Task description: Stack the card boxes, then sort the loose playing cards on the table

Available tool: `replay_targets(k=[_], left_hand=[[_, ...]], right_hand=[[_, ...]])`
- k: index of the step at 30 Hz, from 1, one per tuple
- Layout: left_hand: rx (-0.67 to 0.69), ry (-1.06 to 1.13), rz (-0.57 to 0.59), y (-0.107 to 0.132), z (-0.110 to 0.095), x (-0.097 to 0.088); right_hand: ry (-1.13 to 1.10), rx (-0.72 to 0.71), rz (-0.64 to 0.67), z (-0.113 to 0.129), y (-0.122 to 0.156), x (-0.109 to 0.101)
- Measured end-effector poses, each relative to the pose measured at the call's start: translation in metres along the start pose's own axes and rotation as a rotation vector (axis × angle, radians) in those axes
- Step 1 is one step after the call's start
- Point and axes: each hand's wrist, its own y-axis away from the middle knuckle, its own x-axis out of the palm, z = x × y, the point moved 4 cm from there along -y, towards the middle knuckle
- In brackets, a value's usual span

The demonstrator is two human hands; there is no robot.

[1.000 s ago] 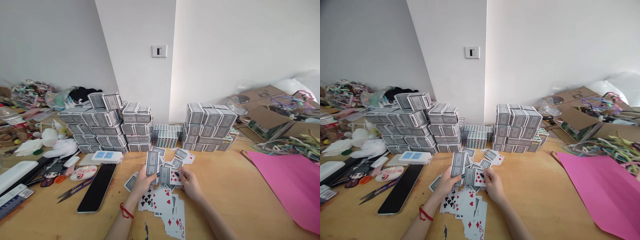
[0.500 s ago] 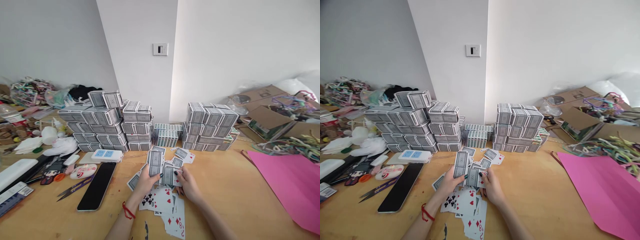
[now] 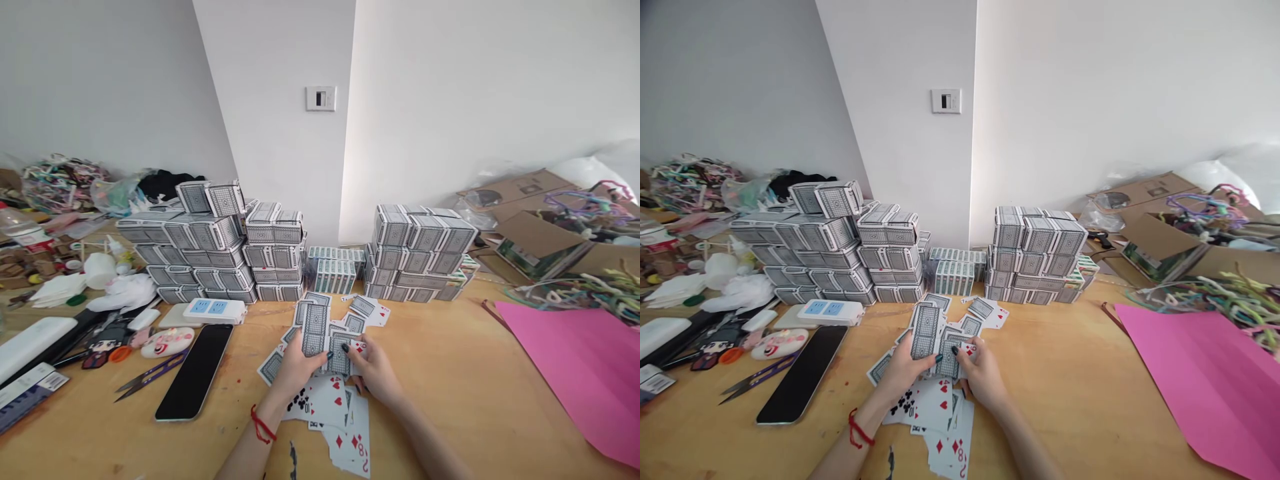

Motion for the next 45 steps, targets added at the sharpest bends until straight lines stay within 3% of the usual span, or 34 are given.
replay_targets(k=[7, 12, 20, 28, 39, 45], left_hand=[[-0.035, 0.045, 0.007, 0.001, 0.003, 0.002], [-0.185, -0.004, -0.115, 0.000, 0.020, -0.005], [0.002, 0.124, 0.027, -0.004, 0.014, 0.001], [-0.019, 0.123, 0.024, -0.001, 0.006, 0.003], [-0.068, 0.130, -0.020, -0.001, 0.015, 0.002], [0.000, 0.180, 0.049, 0.001, 0.006, 0.007]], right_hand=[[-0.042, -0.006, 0.067, 0.002, 0.000, 0.002], [-0.036, -0.018, 0.089, 0.003, 0.002, 0.003], [-0.024, -0.020, 0.075, 0.000, 0.001, 0.003], [-0.070, -0.017, 0.041, -0.002, 0.002, 0.005], [-0.048, 0.000, -0.003, -0.003, 0.004, 0.003], [0.001, -0.009, -0.008, -0.003, 0.004, 0.002]])
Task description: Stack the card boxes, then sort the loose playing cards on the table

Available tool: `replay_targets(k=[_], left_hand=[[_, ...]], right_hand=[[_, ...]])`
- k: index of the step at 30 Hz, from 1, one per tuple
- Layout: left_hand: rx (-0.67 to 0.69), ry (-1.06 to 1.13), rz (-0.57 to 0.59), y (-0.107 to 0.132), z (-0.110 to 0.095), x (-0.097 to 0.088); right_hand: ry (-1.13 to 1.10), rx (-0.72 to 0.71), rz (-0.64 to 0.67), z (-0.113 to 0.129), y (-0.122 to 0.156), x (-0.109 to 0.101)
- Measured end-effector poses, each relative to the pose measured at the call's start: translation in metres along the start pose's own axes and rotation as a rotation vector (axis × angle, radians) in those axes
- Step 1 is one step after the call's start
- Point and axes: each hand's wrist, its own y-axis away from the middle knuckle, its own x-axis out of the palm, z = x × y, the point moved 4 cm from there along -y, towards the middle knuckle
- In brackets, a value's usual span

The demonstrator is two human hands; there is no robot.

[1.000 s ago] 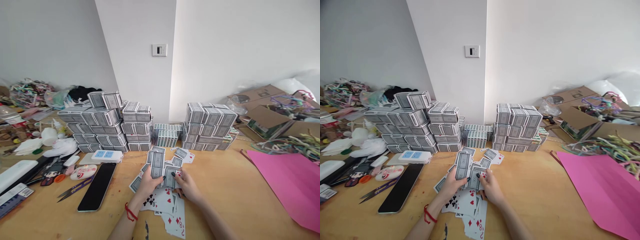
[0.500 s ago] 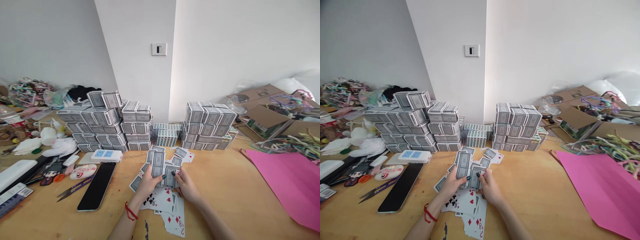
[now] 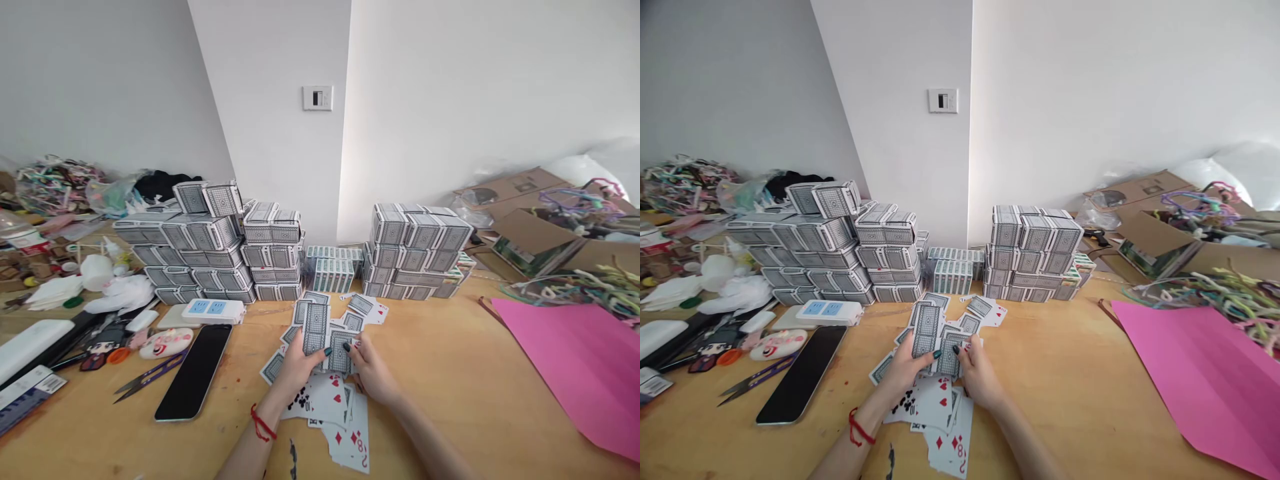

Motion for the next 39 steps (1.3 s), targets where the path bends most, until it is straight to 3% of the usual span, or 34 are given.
replay_targets(k=[6, 14, 21, 25, 32, 39], left_hand=[[-0.001, -0.024, 0.000, -0.001, -0.002, 0.000], [0.048, -0.061, -0.220, -0.002, -0.005, -0.011], [0.001, -0.066, -0.164, -0.004, -0.003, -0.008], [-0.024, -0.082, -0.193, -0.002, -0.005, -0.009], [0.025, -0.196, -0.289, -0.002, -0.007, -0.010], [0.156, -0.235, -0.313, 0.004, -0.011, -0.001]], right_hand=[[-0.002, 0.027, 0.043, -0.006, -0.003, 0.001], [-0.049, 0.018, 0.007, -0.003, -0.010, -0.002], [-0.061, 0.046, -0.028, 0.000, -0.008, -0.003], [-0.051, 0.050, -0.033, 0.001, -0.007, -0.004], [-0.045, 0.040, -0.053, -0.004, -0.008, -0.003], [0.129, -0.038, -0.181, -0.009, -0.003, -0.001]])
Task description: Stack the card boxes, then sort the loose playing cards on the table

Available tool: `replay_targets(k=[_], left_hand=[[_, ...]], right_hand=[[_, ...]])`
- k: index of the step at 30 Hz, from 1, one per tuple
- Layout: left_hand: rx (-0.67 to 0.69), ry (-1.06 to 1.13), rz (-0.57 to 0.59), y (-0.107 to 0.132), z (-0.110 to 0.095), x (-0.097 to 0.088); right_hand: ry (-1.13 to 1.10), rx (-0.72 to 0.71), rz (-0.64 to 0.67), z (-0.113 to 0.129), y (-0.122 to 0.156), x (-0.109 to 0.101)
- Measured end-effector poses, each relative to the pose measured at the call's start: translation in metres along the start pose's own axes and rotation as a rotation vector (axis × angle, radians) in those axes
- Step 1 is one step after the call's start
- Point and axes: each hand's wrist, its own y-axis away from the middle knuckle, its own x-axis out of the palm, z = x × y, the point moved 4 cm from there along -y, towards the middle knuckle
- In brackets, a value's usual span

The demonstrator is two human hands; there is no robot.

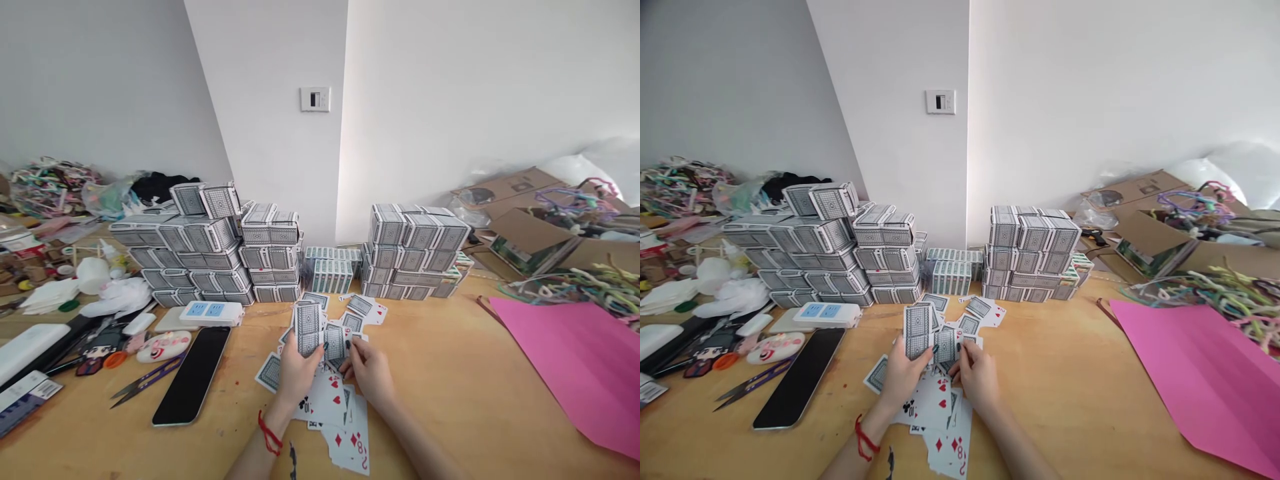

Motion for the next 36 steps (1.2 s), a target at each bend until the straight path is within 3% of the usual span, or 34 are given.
replay_targets(k=[5, 9, 12, 19, 24, 29, 31, 36], left_hand=[[0.092, -0.083, -0.045, 0.013, -0.007, 0.007], [0.113, -0.183, -0.070, 0.024, -0.003, 0.017], [0.117, -0.173, -0.080, 0.028, -0.004, 0.020], [0.154, 0.013, -0.071, 0.022, -0.015, 0.015], [0.283, -0.170, -0.063, 0.026, -0.009, 0.019], [0.431, -0.309, -0.020, 0.034, -0.008, 0.025], [0.396, -0.265, -0.045, 0.033, -0.009, 0.023], [0.124, -0.033, -0.185, 0.024, -0.008, 0.014]], right_hand=[[0.131, -0.097, -0.098, 0.012, 0.007, -0.004], [0.332, -0.178, -0.231, 0.017, 0.011, -0.008], [0.419, -0.227, -0.254, 0.018, 0.011, -0.010], [0.264, -0.294, -0.260, 0.025, 0.008, -0.017], [0.218, -0.290, -0.273, 0.024, 0.009, -0.018], [0.321, -0.279, -0.326, 0.020, 0.010, -0.019], [0.293, -0.262, -0.340, 0.021, 0.011, -0.020], [0.149, -0.228, -0.237, 0.024, 0.009, -0.016]])
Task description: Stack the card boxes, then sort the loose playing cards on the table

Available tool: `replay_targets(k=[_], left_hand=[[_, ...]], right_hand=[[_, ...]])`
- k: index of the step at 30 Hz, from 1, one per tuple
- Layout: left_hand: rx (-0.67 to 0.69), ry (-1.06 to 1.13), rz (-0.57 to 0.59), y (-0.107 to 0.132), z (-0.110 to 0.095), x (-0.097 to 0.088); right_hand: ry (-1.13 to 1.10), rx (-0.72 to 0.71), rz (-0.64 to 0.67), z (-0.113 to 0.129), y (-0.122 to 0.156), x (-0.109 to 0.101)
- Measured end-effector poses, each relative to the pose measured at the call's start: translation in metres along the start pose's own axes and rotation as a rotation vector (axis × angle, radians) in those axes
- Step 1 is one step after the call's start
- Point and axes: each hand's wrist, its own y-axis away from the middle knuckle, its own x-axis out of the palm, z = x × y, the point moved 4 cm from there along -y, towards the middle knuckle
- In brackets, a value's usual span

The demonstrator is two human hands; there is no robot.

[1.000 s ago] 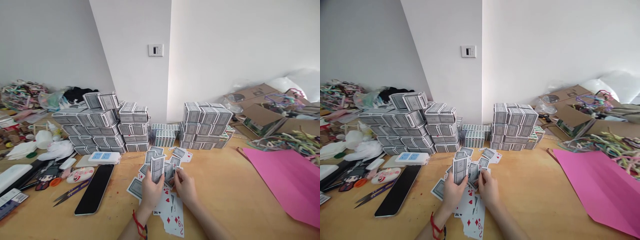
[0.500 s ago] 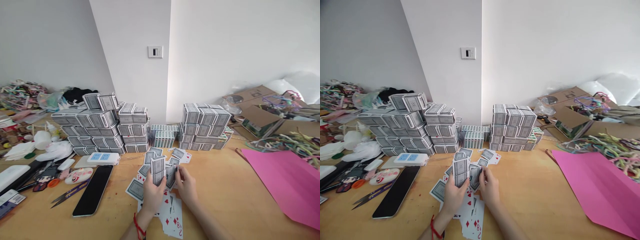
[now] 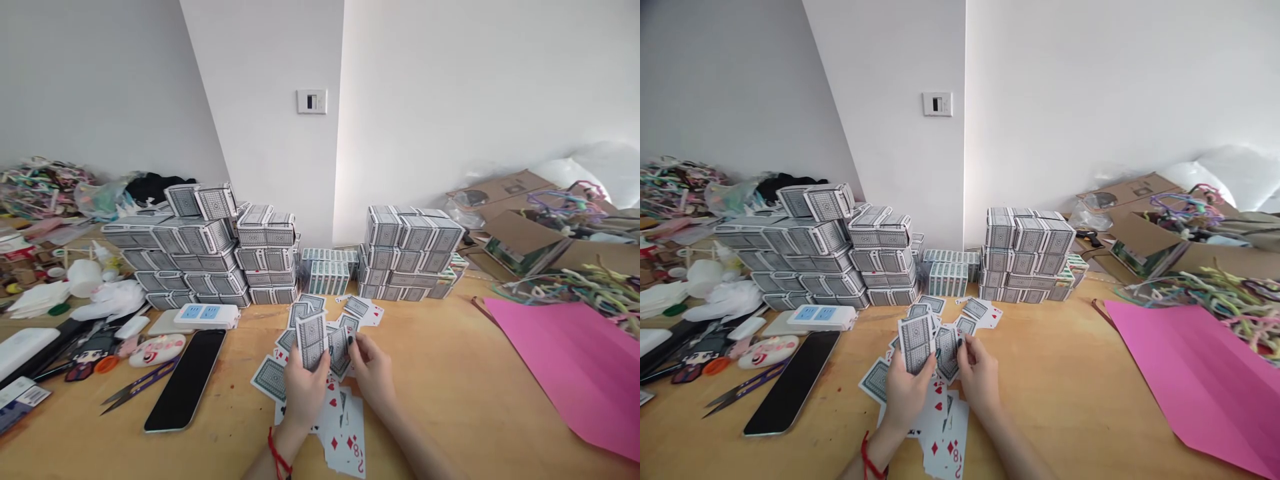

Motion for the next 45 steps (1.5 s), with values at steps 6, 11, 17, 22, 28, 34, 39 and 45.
replay_targets(k=[6, 11, 17, 22, 28, 34, 39, 45], left_hand=[[-0.094, 0.071, -0.026, 0.000, -0.001, 0.001], [-0.159, 0.112, -0.065, -0.005, 0.002, -0.002], [-0.298, 0.279, -0.019, -0.013, 0.009, -0.003], [-0.294, 0.315, 0.009, -0.013, 0.009, -0.003], [-0.269, 0.282, 0.058, -0.012, -0.001, -0.002], [-0.275, 0.281, 0.075, -0.012, -0.007, -0.002], [-0.281, 0.319, 0.166, -0.011, -0.006, 0.002], [-0.239, 0.327, 0.195, -0.005, -0.006, 0.007]], right_hand=[[0.142, -0.048, 0.002, -0.008, 0.005, 0.005], [-0.261, 0.149, 0.032, -0.011, 0.000, 0.007], [-1.100, 0.530, 0.310, -0.009, -0.003, 0.022], [-1.240, 0.495, 0.523, 0.008, 0.000, 0.020], [-1.119, 0.395, 0.516, 0.010, 0.000, 0.021], [-0.935, 0.329, 0.336, 0.001, -0.001, 0.022], [-0.966, 0.394, 0.345, 0.004, -0.003, 0.017], [-0.867, 0.427, 0.296, -0.002, 0.000, 0.019]])
